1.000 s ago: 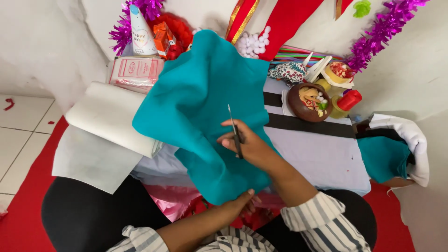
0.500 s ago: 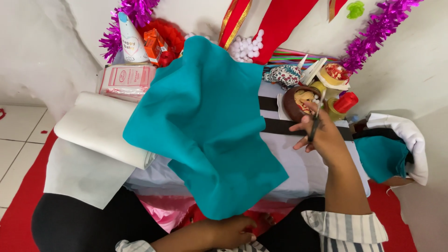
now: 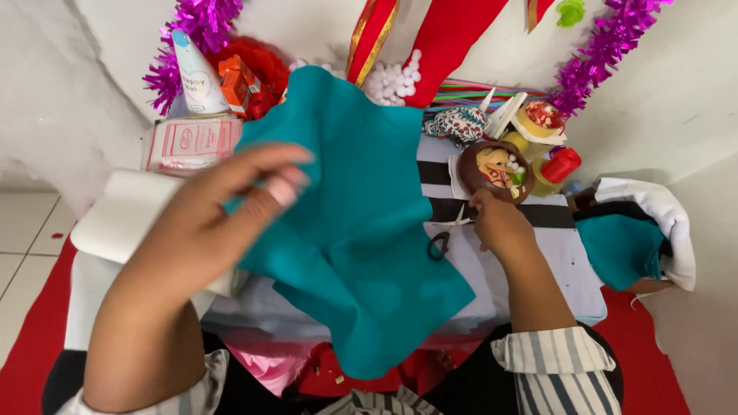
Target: Cut teal fabric into smaller pieces using scissors on a workspace.
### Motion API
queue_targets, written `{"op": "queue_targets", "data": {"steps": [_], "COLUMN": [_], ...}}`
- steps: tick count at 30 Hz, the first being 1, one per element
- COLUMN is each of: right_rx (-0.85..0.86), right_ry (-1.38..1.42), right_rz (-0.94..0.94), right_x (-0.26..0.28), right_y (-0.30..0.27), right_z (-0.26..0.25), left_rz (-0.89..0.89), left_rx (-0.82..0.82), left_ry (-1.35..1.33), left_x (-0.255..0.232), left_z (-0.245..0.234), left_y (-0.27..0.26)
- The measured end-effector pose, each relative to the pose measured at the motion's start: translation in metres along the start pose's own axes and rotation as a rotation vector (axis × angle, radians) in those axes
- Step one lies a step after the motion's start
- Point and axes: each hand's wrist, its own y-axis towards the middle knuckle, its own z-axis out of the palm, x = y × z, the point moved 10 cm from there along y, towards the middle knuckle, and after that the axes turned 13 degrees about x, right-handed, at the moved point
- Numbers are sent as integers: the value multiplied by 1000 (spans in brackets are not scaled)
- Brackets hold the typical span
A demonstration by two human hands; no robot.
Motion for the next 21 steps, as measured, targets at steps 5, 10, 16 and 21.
{"op": "queue_targets", "data": {"steps": [5, 10, 16, 21], "right_rx": [-197, -162, 93, -51], "right_ry": [-316, 37, 683, 1425], "right_rz": [118, -65, -423, -932], "right_x": [5, 52, 68, 59], "right_y": [6, 8, 24, -25], "right_z": [-10, 1, 20, -47], "left_rz": [-944, -1148, -895, 197], "left_rx": [-184, -114, -215, -485], "left_ry": [242, 73, -450, -852], "left_x": [143, 158, 124, 159], "left_z": [-62, -59, -38, -81], "left_y": [-56, -70, -35, -39]}}
